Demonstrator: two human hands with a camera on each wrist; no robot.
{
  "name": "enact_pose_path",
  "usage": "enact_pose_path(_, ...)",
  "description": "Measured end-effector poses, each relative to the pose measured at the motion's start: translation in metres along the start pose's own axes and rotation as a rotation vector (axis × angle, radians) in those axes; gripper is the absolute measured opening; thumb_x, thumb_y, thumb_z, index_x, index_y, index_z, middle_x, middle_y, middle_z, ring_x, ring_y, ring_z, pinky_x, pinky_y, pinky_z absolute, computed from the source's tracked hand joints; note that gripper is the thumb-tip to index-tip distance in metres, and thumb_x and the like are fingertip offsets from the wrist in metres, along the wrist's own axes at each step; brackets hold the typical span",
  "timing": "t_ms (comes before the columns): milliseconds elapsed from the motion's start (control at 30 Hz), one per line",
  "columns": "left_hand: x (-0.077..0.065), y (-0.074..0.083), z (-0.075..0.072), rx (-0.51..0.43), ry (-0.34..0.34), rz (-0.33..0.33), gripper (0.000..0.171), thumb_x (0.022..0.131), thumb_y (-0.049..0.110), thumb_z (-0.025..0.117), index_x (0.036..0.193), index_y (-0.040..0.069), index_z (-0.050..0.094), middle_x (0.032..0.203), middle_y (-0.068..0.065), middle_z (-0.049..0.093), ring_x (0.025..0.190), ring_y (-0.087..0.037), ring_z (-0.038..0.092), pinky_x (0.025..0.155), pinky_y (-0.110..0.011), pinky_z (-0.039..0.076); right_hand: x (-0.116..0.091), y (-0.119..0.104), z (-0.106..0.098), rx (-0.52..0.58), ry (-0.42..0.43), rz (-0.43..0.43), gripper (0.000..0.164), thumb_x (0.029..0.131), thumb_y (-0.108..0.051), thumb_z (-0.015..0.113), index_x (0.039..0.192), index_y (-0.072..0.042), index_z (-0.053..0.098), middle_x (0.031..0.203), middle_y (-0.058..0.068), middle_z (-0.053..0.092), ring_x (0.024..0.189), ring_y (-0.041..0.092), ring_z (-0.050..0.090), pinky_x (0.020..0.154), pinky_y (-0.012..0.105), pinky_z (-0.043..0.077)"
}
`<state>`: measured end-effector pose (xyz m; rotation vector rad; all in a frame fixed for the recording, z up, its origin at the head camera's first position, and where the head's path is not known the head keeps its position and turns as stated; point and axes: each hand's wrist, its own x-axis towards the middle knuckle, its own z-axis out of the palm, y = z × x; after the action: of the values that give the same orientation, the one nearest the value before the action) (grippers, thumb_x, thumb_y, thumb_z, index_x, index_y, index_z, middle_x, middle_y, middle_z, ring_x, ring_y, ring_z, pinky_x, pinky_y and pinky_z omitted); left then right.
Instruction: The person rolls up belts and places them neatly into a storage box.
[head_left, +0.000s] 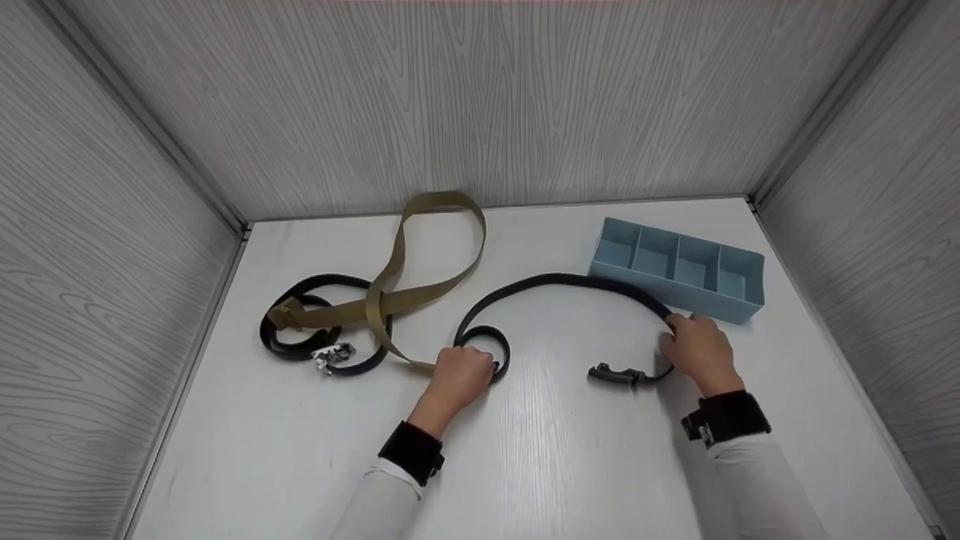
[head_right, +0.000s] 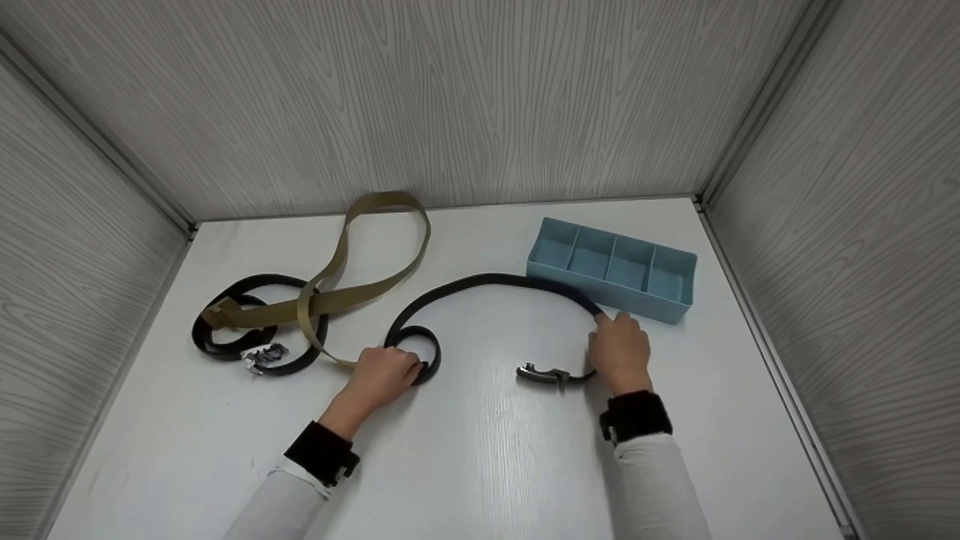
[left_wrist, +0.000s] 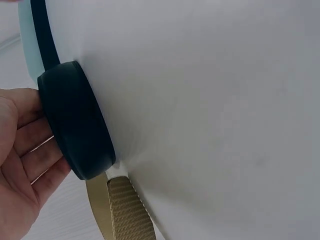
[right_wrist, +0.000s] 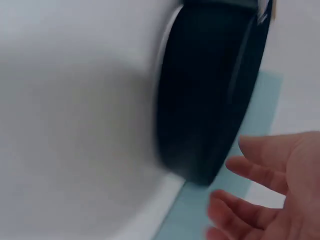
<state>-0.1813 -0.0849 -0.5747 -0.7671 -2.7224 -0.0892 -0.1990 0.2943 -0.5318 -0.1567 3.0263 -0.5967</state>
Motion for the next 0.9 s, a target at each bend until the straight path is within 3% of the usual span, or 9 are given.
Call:
enact_pose_path(67, 0.001, 0.002, 0.000, -0.029, -0.014, -0.007, 0.027, 0.088, 0.017, 0.066, 0.062, 0.012, 0.063, 0.056, -0.003, 0.060, 0.051, -0.025, 0.060, 0.041, -0.040, 0.044, 0.000, -0.025, 0.008, -0.037, 0.076, -0.077, 0.031, 0.093, -0.010, 0.061, 0.119, 0.006, 0.063, 0.107, 0.032, 0.057, 0.093, 0.045, 0.058, 0.075, 0.056, 0.048)
enact_pose_path(133, 0.002, 0.005, 0.001, -0.046, -0.027, -0.015, 0.027, 0.088, 0.017, 0.066, 0.062, 0.012, 0.063, 0.057, -0.002, 0.061, 0.052, -0.024, 0.061, 0.043, -0.040, 0.044, -0.001, -0.052, 0.020, -0.023, 0.078, -0.166, 0.026, 0.093, -0.010, 0.063, 0.116, 0.002, 0.066, 0.103, 0.024, 0.059, 0.091, 0.039, 0.060, 0.076, 0.052, 0.049)
enact_pose_path(300, 0.005, 0.010, 0.000, -0.068, -0.048, -0.041, 0.028, 0.088, 0.020, 0.066, 0.062, 0.012, 0.062, 0.058, -0.003, 0.060, 0.053, -0.024, 0.061, 0.044, -0.039, 0.044, -0.003, -0.113, 0.053, 0.070, -0.105, -0.357, 0.026, 0.095, -0.011, 0.062, 0.120, -0.003, 0.065, 0.099, 0.012, 0.062, 0.091, 0.028, 0.063, 0.079, 0.044, 0.051)
enact_pose_path(367, 0.006, 0.011, 0.000, -0.077, -0.053, -0.050, 0.028, 0.088, 0.021, 0.066, 0.062, 0.012, 0.062, 0.058, -0.004, 0.060, 0.053, -0.026, 0.061, 0.045, -0.040, 0.045, -0.001, -0.128, 0.066, 0.097, -0.134, -0.420, 0.029, 0.096, -0.011, 0.062, 0.123, -0.004, 0.063, 0.099, 0.011, 0.062, 0.089, 0.027, 0.064, 0.078, 0.042, 0.051)
enact_pose_path(600, 0.007, 0.013, -0.002, -0.112, -0.083, -0.060, 0.027, 0.088, 0.023, 0.069, 0.063, 0.013, 0.063, 0.059, -0.005, 0.060, 0.054, -0.027, 0.060, 0.046, -0.041, 0.045, 0.007, -0.144, 0.099, 0.139, -0.092, -0.571, 0.033, 0.093, -0.002, 0.062, 0.126, -0.005, 0.062, 0.113, 0.009, 0.063, 0.100, 0.023, 0.062, 0.086, 0.037, 0.050)
enact_pose_path(767, 0.007, 0.010, -0.006, -0.236, -0.170, -0.057, 0.023, 0.089, 0.023, 0.069, 0.068, 0.014, 0.066, 0.066, -0.003, 0.063, 0.063, -0.027, 0.064, 0.054, -0.043, 0.048, 0.013, -0.149, 0.109, 0.231, -0.060, -0.556, 0.028, 0.089, 0.008, 0.057, 0.113, -0.003, 0.066, 0.100, 0.006, 0.066, 0.089, 0.018, 0.061, 0.081, 0.034, 0.050)
enact_pose_path(900, 0.007, 0.006, -0.011, -0.369, -0.257, -0.047, 0.026, 0.091, 0.022, 0.065, 0.066, 0.014, 0.062, 0.064, 0.001, 0.058, 0.063, -0.022, 0.060, 0.058, -0.043, 0.047, 0.017, -0.150, 0.111, 0.222, -0.037, -0.538, 0.022, 0.088, 0.008, 0.058, 0.103, -0.006, 0.068, 0.089, 0.000, 0.064, 0.081, 0.013, 0.059, 0.074, 0.031, 0.049)
